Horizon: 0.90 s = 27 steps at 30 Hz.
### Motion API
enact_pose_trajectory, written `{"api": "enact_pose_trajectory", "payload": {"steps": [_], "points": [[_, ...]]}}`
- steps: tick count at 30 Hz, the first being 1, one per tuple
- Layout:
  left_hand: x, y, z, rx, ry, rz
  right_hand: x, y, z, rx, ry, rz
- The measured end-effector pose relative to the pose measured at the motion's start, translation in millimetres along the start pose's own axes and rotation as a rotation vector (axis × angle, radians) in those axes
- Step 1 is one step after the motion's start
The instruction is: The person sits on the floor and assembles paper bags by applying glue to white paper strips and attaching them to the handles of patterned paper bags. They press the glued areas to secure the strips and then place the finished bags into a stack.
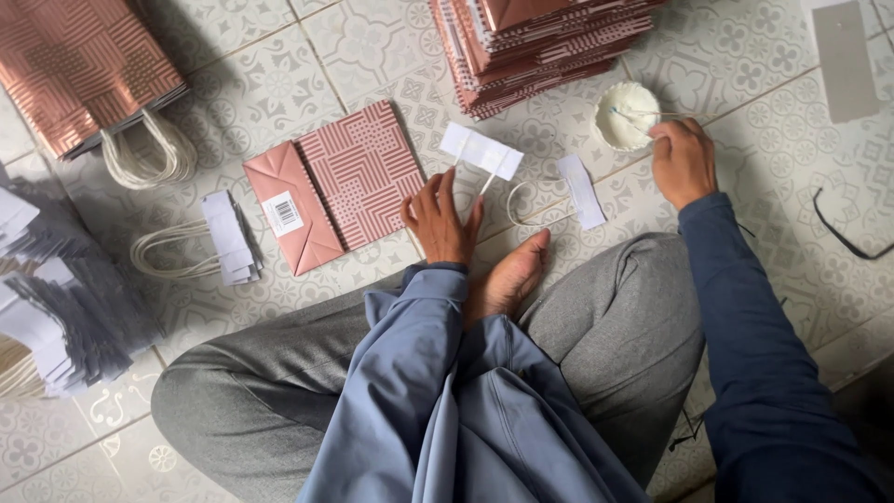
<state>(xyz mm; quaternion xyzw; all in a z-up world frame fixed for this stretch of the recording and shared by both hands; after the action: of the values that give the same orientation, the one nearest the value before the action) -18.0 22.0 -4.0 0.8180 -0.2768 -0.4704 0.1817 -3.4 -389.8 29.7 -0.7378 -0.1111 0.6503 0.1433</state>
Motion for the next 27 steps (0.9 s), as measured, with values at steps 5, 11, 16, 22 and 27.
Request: {"api": "enact_pose_trajectory", "payload": {"steps": [5,11,16,22,27], "points": [[-14,0,5,-0.019,0.02,-0.032,-2,-9,-3,0.048,0.014,-0.055],[-20,0,6,-0.023,0.011,-0.013,-13,-24,2,-0.051,0.123,-0.064],[-20,0,6,-0.029,0.01,-0.032,-15,-28,2,-0.023,0.128,-0.073],[-27,-2,5,-0.054,0.049,-0.029,1,-2,2,-0.076,0.181,0.008],[-39,-19,4,-0.109,0.116,-0.086,-32,-56,-2,-0.176,0.29,0.063]]}}
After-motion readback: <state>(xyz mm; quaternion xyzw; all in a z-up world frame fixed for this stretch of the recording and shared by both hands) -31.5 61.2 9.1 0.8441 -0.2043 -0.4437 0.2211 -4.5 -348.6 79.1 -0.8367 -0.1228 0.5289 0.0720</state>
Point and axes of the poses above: each hand's wrist, its own z-axis away from the middle knuckle, its own x-axis out of the palm, y = z × x, the point moved 2 cm from there along -z, towards the middle knuckle, and after that the axes turned 3 degrees about -y, right-handed, at the moved point
